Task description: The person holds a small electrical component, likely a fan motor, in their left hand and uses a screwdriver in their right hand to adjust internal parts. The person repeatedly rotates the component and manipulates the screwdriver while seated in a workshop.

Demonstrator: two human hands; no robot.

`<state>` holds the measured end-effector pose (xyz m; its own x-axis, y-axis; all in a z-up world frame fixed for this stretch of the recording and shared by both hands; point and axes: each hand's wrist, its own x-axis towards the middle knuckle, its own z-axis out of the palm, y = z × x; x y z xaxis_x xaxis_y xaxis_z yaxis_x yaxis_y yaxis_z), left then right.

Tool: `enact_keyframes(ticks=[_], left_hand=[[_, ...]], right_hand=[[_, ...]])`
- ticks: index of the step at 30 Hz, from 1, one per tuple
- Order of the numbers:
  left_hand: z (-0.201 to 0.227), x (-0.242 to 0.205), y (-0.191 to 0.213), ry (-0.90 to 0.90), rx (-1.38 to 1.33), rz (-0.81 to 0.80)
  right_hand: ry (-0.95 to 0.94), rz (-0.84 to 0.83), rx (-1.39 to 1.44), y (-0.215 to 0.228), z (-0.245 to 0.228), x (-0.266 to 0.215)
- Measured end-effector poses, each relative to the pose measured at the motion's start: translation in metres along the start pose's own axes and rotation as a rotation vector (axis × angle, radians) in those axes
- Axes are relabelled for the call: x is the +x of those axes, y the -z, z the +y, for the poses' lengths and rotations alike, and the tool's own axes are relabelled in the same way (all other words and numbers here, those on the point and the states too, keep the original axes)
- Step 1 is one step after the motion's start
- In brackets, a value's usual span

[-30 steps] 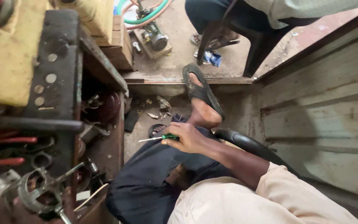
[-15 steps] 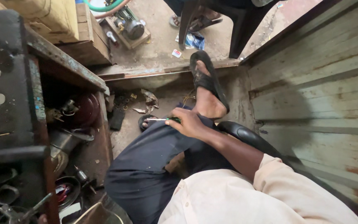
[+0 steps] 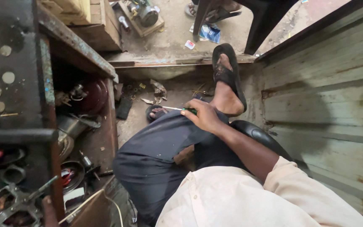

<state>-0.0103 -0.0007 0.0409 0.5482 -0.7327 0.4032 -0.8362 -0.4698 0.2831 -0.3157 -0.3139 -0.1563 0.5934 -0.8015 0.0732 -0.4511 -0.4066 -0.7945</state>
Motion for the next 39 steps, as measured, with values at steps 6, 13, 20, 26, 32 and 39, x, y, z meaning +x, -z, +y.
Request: enact_keyframes(ticks=[6,13,20,26,32,39], left_hand=[[0.014,-0.014,0.000,0.009,-0.024,0.018],[0.037,-0.010,0.000,-0.030,-0.097,0.063],[0.077,-0.008,-0.017,-0.076,-0.555,0.139],[0.126,-0.021,-0.098,-0.003,-1.286,-0.131],[0.188,-0.043,-0.227,0.649,-2.021,-0.733],[0.209,-0.053,-0.307,0.673,-2.132,-0.823]], right_hand=[[0.032,0.035,-0.056,-0.005,0.002,0.000],[0.053,0.053,0.067,-0.005,0.002,-0.001],[-0.092,-0.016,0.438,0.019,-0.031,-0.051],[0.058,-0.006,0.447,0.061,-0.048,-0.097],[-0.124,0.027,0.567,0.091,-0.033,-0.121],[-0.176,0.147,0.403,0.084,-0.026,-0.131]])
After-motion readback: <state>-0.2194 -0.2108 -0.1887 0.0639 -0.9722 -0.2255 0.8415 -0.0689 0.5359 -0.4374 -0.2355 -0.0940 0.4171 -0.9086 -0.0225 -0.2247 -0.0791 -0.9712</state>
